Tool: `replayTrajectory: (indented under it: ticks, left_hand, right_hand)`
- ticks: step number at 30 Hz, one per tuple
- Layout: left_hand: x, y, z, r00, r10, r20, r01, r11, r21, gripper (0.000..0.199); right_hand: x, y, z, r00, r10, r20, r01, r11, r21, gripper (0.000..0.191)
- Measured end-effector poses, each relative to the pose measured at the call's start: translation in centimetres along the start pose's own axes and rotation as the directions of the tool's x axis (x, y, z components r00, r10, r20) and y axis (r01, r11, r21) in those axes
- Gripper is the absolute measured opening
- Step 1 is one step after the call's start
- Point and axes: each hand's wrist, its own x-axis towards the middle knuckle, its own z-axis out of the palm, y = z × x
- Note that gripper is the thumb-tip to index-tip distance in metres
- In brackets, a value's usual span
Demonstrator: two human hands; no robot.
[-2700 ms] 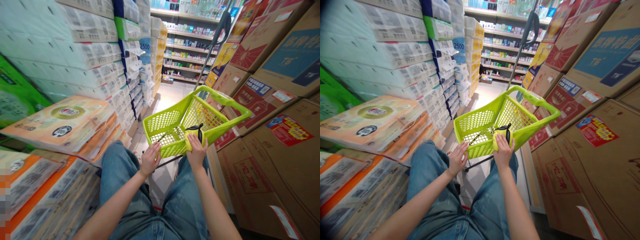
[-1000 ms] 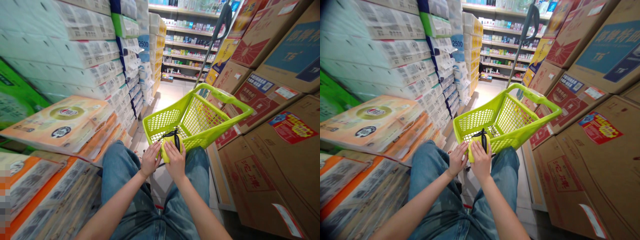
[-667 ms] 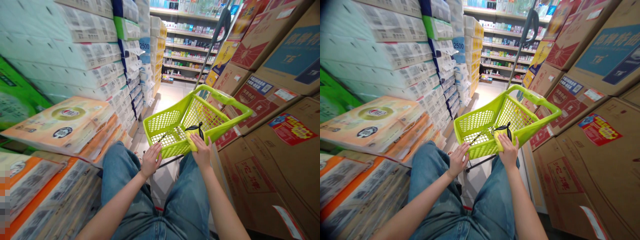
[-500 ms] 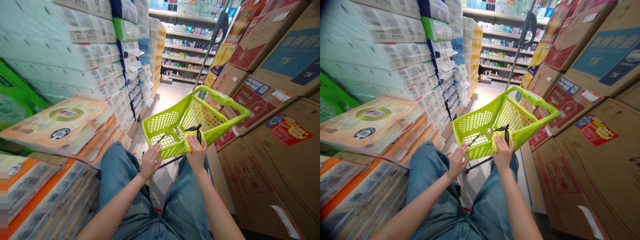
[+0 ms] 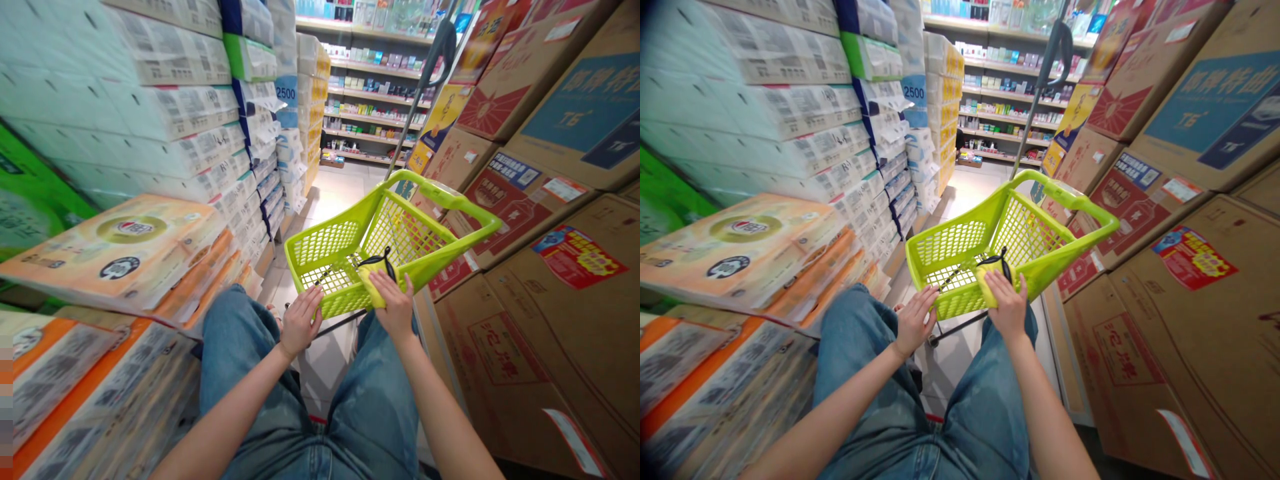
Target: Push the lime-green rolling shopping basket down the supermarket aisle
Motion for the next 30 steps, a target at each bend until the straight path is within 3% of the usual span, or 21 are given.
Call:
replayTrajectory:
  ticks: [2, 4, 6, 11, 14, 16, 18, 22, 24, 27, 30]
  left_hand:
    - [0.0, 0.1, 0.1, 1.000, -0.012, -0.003, 0.012, 1.000, 0.000, 0.053]
    - [-0.1, 0.2, 0.2, 1.000, -0.024, -0.010, 0.024, 1.000, -0.002, 0.053]
    - [-0.1, 0.3, 0.3, 0.999, -0.030, -0.016, 0.030, 1.000, -0.003, 0.052]
    - [-0.2, 0.1, 0.4, 1.000, -0.025, -0.010, 0.025, 0.999, -0.021, 0.054]
    - [-0.2, -0.3, 0.4, 1.000, -0.014, -0.003, 0.014, 0.999, -0.033, 0.054]
    - [-0.2, -0.4, 0.3, 1.000, -0.009, -0.001, 0.009, 1.000, -0.030, 0.055]
    - [-0.1, -0.4, 0.2, 1.000, -0.004, -0.002, 0.004, 1.000, -0.022, 0.055]
    - [0.0, -0.3, 0.4, 1.000, -0.001, -0.012, 0.000, 1.000, -0.015, 0.055]
    - [-0.1, -0.1, 0.5, 1.000, -0.009, -0.017, 0.008, 1.000, -0.018, 0.054]
    - [-0.2, 0.0, 0.6, 0.999, -0.025, -0.024, 0.024, 0.999, -0.032, 0.054]
    - [-0.3, 0.0, 0.6, 1.000, -0.022, -0.020, 0.021, 0.999, -0.047, 0.053]
  right_hand:
    - [0.4, 2.5, -0.6, 0.995, 0.066, -0.075, -0.071, 0.996, -0.062, 0.055]
    - [0.8, 2.9, -0.4, 0.987, 0.107, -0.118, -0.119, 0.988, -0.097, 0.054]
    - [0.8, 1.1, 0.5, 0.986, 0.106, -0.126, -0.118, 0.988, -0.097, 0.055]
    - [-0.3, -7.1, 3.4, 0.999, 0.005, -0.043, -0.003, 0.998, 0.055, 0.058]
    - [-0.8, -8.8, 3.7, 0.997, -0.074, 0.012, 0.072, 0.990, 0.121, 0.060]
    - [-0.7, -7.3, 3.0, 0.991, -0.124, 0.044, 0.117, 0.985, 0.126, 0.060]
    - [-0.5, -4.2, 1.7, 0.992, -0.118, 0.047, 0.113, 0.990, 0.086, 0.059]
    - [0.2, 2.7, -0.4, 0.998, -0.008, -0.061, 0.004, 0.998, -0.064, 0.056]
    - [0.5, 4.0, -0.7, 0.993, 0.037, -0.110, -0.050, 0.993, -0.111, 0.055]
    - [0.5, 1.6, 0.4, 0.986, 0.076, -0.148, -0.093, 0.989, -0.115, 0.055]
    - [-0.1, -4.1, 2.5, 0.994, 0.028, -0.103, -0.030, 0.999, -0.015, 0.054]
